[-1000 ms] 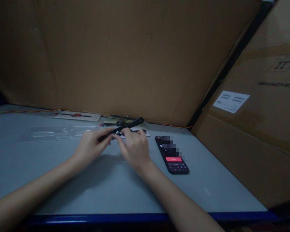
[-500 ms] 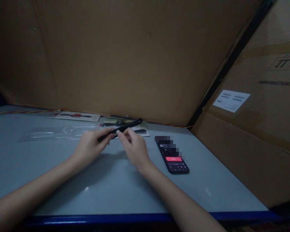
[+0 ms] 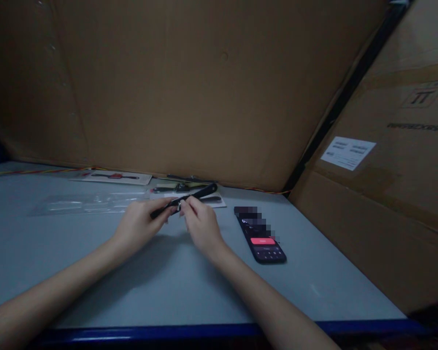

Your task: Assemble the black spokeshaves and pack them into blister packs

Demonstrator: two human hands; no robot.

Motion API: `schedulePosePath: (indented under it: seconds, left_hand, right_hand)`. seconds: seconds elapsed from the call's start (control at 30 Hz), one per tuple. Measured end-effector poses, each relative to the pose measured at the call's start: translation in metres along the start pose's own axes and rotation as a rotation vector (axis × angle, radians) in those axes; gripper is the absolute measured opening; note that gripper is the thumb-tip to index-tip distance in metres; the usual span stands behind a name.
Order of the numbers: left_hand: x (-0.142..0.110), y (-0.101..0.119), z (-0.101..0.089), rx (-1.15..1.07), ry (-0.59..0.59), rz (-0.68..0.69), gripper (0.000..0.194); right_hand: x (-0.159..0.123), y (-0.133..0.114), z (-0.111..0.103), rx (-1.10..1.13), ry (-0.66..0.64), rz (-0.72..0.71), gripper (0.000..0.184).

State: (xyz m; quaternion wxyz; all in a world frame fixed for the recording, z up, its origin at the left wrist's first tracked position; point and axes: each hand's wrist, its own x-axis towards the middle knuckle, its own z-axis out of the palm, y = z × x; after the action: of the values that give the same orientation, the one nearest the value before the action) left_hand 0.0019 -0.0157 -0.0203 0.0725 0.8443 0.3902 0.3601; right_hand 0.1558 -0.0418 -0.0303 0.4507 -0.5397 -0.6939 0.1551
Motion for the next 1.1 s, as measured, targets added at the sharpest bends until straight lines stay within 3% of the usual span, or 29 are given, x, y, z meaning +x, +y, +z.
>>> schedulePosePath:
  seconds: [0.07, 0.13, 0.3, 0.4, 0.5, 0.67, 0.87, 0.93, 1.0, 1.1]
  left_hand:
    - [0.000, -0.001, 0.001, 0.001, -0.006, 0.002, 0.031]
    - [0.001, -0.002, 0.001, -0.008, -0.008, 0.006, 0.031]
    - [0.001, -0.003, 0.000, -0.034, 0.003, -0.025, 0.030]
    - [0.001, -0.003, -0.001, -0.039, -0.006, -0.022, 0.029]
    - [0.001, -0.001, -0.002, -0.017, -0.029, -0.013, 0.027]
    - [0.001, 0.000, 0.000, -0.050, -0.063, -0.016, 0.027]
    - [0.002, -0.001, -0.001, -0.096, -0.051, -0.011, 0.025]
    - [0.003, -0.001, -0.001, -0.157, -0.051, -0.044, 0.026]
    - [0.004, -0.002, -0.001, -0.203, -0.052, -0.068, 0.026]
    - [0.004, -0.003, 0.000, -0.206, -0.041, -0.059, 0.024]
  right_hand:
    - [0.001, 0.003, 0.002, 0.241, -0.119, 0.162, 0.031]
    - [0.000, 0.004, 0.003, 0.238, -0.112, 0.170, 0.031]
    - [-0.006, 0.000, -0.003, -0.419, 0.183, -0.224, 0.020]
    - [-0.006, -0.003, -0.006, -0.623, 0.163, -0.357, 0.022]
    - [-0.005, -0.003, -0.006, -0.713, 0.118, -0.396, 0.028]
    - [-0.003, 0.000, -0.003, -0.628, 0.157, -0.307, 0.029]
    - [0.001, 0.013, -0.003, -0.098, 0.105, 0.009, 0.030]
    - [0.001, 0.014, -0.005, -0.164, 0.166, -0.027, 0.025]
    - [-0.001, 0.010, -0.008, -0.333, 0.224, -0.151, 0.020]
    - [-0.003, 0.000, -0.010, -0.523, 0.209, -0.316, 0.023]
